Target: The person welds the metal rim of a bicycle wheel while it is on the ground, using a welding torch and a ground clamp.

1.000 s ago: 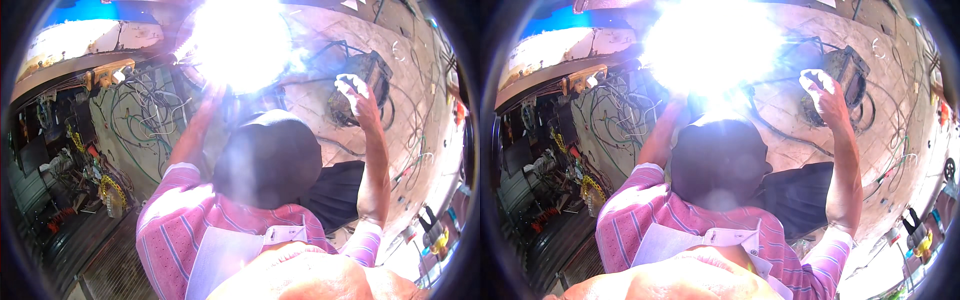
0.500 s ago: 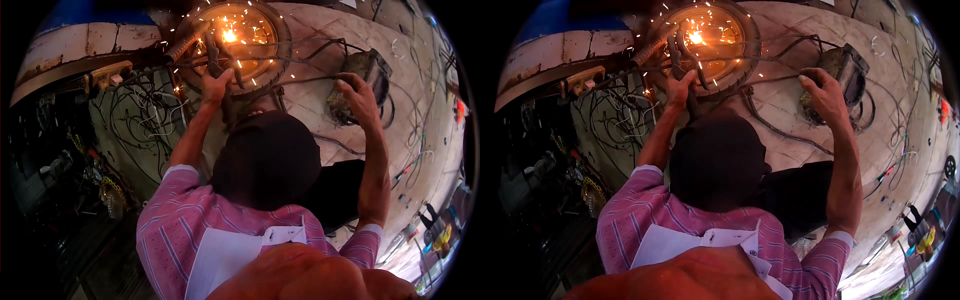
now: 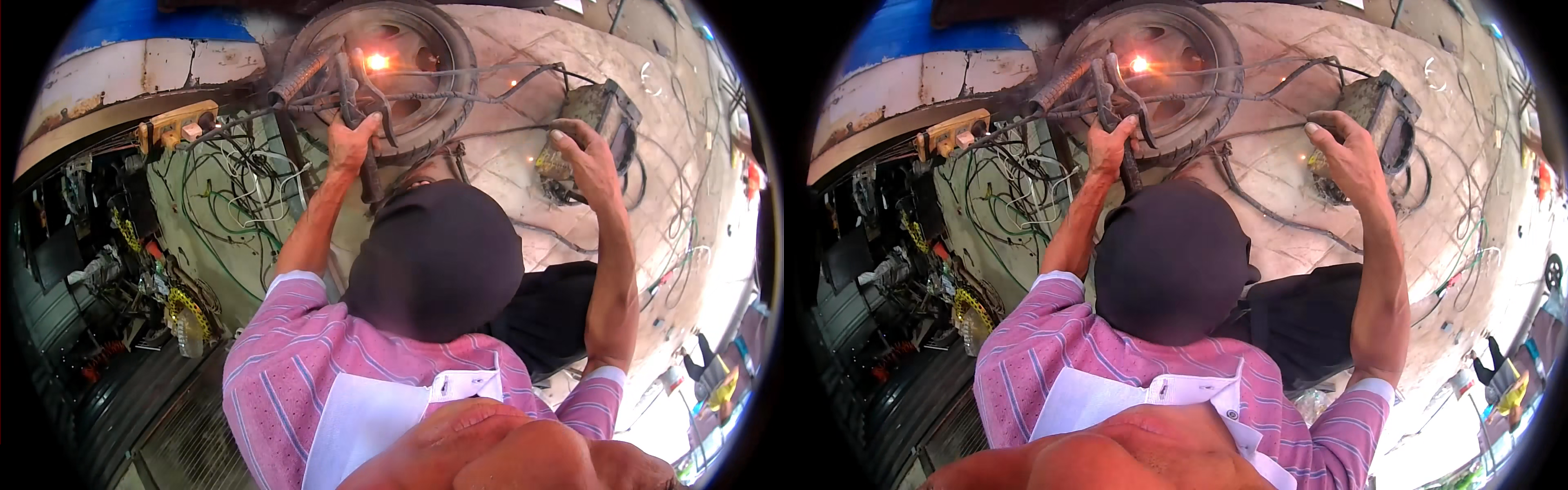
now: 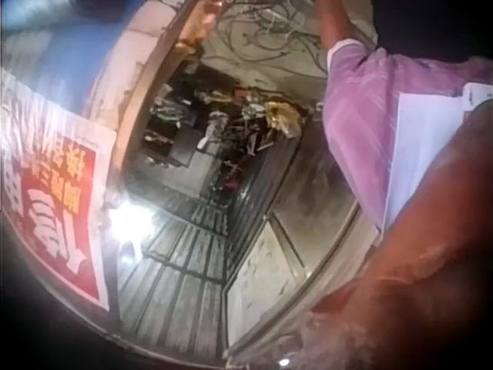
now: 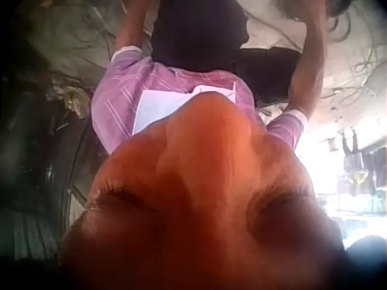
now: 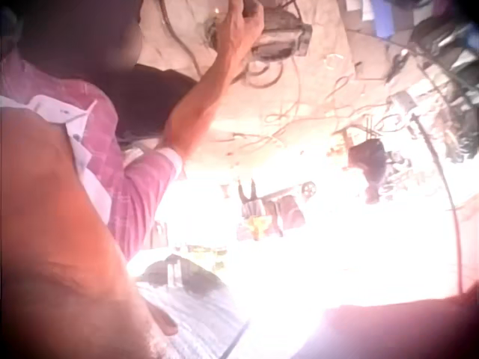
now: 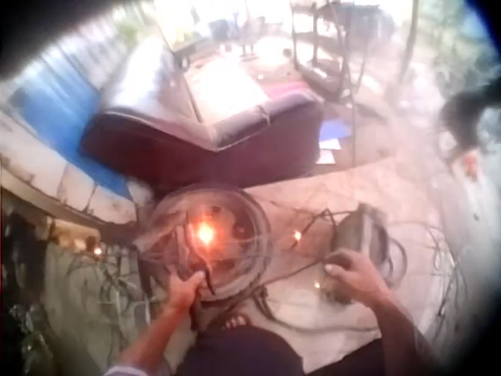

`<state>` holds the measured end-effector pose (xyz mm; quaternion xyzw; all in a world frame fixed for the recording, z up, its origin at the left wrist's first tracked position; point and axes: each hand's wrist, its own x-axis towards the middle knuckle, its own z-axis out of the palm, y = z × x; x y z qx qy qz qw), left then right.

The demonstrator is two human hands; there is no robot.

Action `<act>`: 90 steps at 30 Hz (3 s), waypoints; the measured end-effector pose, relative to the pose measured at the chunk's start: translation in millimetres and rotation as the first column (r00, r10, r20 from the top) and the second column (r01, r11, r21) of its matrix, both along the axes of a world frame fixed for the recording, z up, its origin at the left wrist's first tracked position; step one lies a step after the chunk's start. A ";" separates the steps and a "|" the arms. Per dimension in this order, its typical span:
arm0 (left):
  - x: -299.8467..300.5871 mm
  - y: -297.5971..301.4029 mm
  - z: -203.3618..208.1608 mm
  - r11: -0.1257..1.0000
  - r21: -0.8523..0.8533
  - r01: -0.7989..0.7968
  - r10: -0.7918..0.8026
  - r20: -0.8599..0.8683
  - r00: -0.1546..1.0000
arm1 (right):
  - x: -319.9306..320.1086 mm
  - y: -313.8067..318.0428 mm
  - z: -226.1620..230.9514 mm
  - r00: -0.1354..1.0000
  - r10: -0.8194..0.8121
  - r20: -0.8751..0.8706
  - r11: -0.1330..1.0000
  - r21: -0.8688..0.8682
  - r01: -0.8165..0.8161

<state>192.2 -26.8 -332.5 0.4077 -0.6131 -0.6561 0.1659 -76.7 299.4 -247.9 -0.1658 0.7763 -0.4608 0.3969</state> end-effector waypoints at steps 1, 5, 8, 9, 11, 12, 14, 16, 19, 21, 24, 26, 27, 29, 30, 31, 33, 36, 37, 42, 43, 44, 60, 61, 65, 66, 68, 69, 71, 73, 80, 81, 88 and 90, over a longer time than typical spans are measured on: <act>-0.2 0.5 0.2 1.000 0.004 -0.016 0.016 0.010 1.000 | 0.2 -0.1 1.0 1.000 -0.016 0.028 1.000 0.012 0.015; -3.1 2.3 0.7 0.999 0.001 -0.035 0.035 0.020 0.999 | -3.5 5.1 -5.5 0.999 0.021 -0.029 1.000 -0.020 -0.022; -2.3 1.2 0.2 0.999 -0.006 -0.033 0.033 0.009 0.999 | -2.8 4.5 -3.1 0.999 0.028 -0.034 1.000 -0.010 -0.028; -2.5 0.8 0.8 1.000 -0.017 -0.023 0.023 0.019 1.000 | -2.2 4.6 -2.0 0.999 0.026 -0.041 1.000 -0.014 -0.027; -3.4 1.0 3.2 1.000 -0.028 -0.012 0.013 0.028 1.000 | -1.1 4.6 -0.8 0.998 0.024 -0.049 1.000 -0.017 -0.025; -4.1 1.6 5.3 1.000 -0.023 -0.014 0.015 0.046 0.999 | -0.5 4.7 -0.5 0.999 0.017 -0.049 1.000 -0.024 -0.018; -3.6 0.4 3.9 1.000 -0.019 -0.014 0.015 0.063 0.998 | 0.2 5.6 0.0 0.999 0.008 -0.049 1.000 -0.030 -0.009; -1.4 -4.7 -4.1 0.996 -0.085 0.029 -0.023 0.062 0.998 | 0.1 7.1 0.4 0.995 0.027 -0.099 0.999 -0.020 -0.029; 14.2 -19.4 -33.7 0.979 -0.196 0.057 -0.043 0.073 0.996 | 2.2 1.7 5.9 0.974 0.071 -0.214 0.997 -0.024 -0.078; 11.7 -16.3 -28.7 0.987 -0.122 0.108 -0.095 0.113 0.989 | -1.3 8.9 -3.4 0.952 0.109 -0.286 0.992 -0.027 -0.121; 10.0 -15.8 -33.5 0.974 -0.199 0.105 -0.058 0.227 0.972 | -0.1 7.3 -0.2 0.963 0.098 -0.252 0.994 -0.015 -0.105; 5.3 -12.0 -30.4 0.980 -0.193 0.057 -0.027 0.152 0.988 | 0.5 7.1 -3.4 0.983 0.040 -0.179 0.999 -0.013 -0.043; 2.3 -9.6 -27.2 0.983 -0.182 0.012 0.003 0.078 0.997 | 0.6 7.7 -6.3 0.983 0.040 -0.180 0.999 -0.013 -0.043; 1.9 -7.6 -24.4 0.986 -0.168 0.015 -0.006 0.054 0.999 | 0.3 8.6 -11.8 0.995 0.002 -0.105 0.997 -0.071 -0.010; 2.5 -7.1 -23.0 0.988 -0.154 0.019 -0.014 0.031 0.999 | -0.3 8.6 -12.2 0.994 0.003 -0.105 0.997 -0.072 -0.011; 4.1 -8.1 -21.4 0.988 -0.155 0.017 -0.013 0.031 0.999 | -0.8 8.4 -12.5 0.996 0.008 -0.089 0.997 -0.074 -0.014; 7.7 -10.9 -17.9 0.993 -0.082 0.082 -0.062 0.222 0.973 | -0.4 6.8 -11.8 0.997 0.013 -0.072 0.997 -0.076 -0.018; -0.3 -4.0 -16.0 0.978 -0.207 0.025 0.012 0.177 0.984 | 0.6 4.8 -9.0 0.999 0.004 -0.042 0.998 -0.063 -0.007; 3.3 -9.5 -30.1 0.960 -0.275 0.051 -0.008 0.156 0.988 | 0.2 6.0 -11.9 0.999 0.004 -0.054 0.998 -0.062 -0.007; 35.6 -39.9 -98.9 0.926 -0.376 0.047 0.001 0.129 0.992 | -0.7 4.4 -14.0 0.998 0.024 -0.064 0.997 -0.067 -0.028; 39.2 -42.2 -106.4 0.918 -0.396 0.009 0.004 0.031 1.000 | -0.3 4.2 -16.5 0.991 0.049 -0.127 0.995 -0.077 -0.060; 44.2 -45.4 -110.3 0.908 -0.418 -0.031 0.003 -0.067 0.998 | 0.4 2.8 -16.6 0.979 0.077 -0.190 0.991 -0.089 -0.095; 0.3 3.4 -8.2 0.996 0.074 -0.038 0.041 -0.038 0.998 | 0.0 0.9 -5.5 0.999 0.029 -0.036 1.000 -0.006 -0.029; 0.5 3.2 -7.8 0.997 0.066 -0.039 0.041 -0.035 0.999 | -0.3 0.8 -6.3 0.998 0.037 -0.044 0.999 -0.002 -0.038; -3.4 5.3 -6.1 0.998 0.050 -0.040 0.041 -0.030 0.999 | -0.3 2.7 -6.2 0.998 0.031 -0.047 0.999 -0.013 -0.032; -4.1 5.2 -6.8 0.998 0.046 -0.041 0.042 -0.032 0.999 | -0.3 2.8 -5.4 0.998 0.032 -0.050 0.999 -0.010 -0.032; -5.5 5.1 -7.7 0.998 0.040 -0.041 0.043 -0.034 0.999 | -0.4 3.1 -4.4 0.998 0.032 -0.052 0.999 -0.008 -0.032; -6.1 5.1 -7.9 0.998 0.033 -0.046 0.047 -0.031 0.998 | -0.5 3.1 -4.1 0.998 0.035 -0.052 0.999 -0.009 -0.035; -6.6 3.9 -9.5 0.998 0.025 -0.050 0.051 -0.029 0.998 | -0.6 3.6 -4.1 0.998 0.037 -0.053 0.999 -0.011 -0.038; -5.4 1.4 -13.6 0.997 0.039 -0.062 0.063 -0.025 0.998 | -0.8 4.6 -5.1 0.998 0.032 -0.050 0.999 -0.022 -0.033; -8.3 0.3 -14.1 0.998 0.027 -0.054 0.054 0.004 0.999 | -2.0 7.8 -7.5 0.998 0.032 -0.055 0.999 -0.021 -0.034; -8.4 0.0 -14.8 0.998 0.028 -0.052 0.052 0.008 0.999 | -2.0 7.8 -6.9 0.998 0.035 -0.056 0.999 -0.016 -0.036; 25.6 -42.7 -83.0 0.703 -0.614 0.358 -0.266 0.240 0.934 | -2.4 9.5 -9.4 0.997 0.056 -0.053 0.990 -0.129 -0.063; 18.5 -37.5 -76.3 0.366 -0.774 0.517 -0.350 0.400 0.847 | 1.0 8.2 -8.6 1.000 -0.013 0.007 0.992 -0.128 0.014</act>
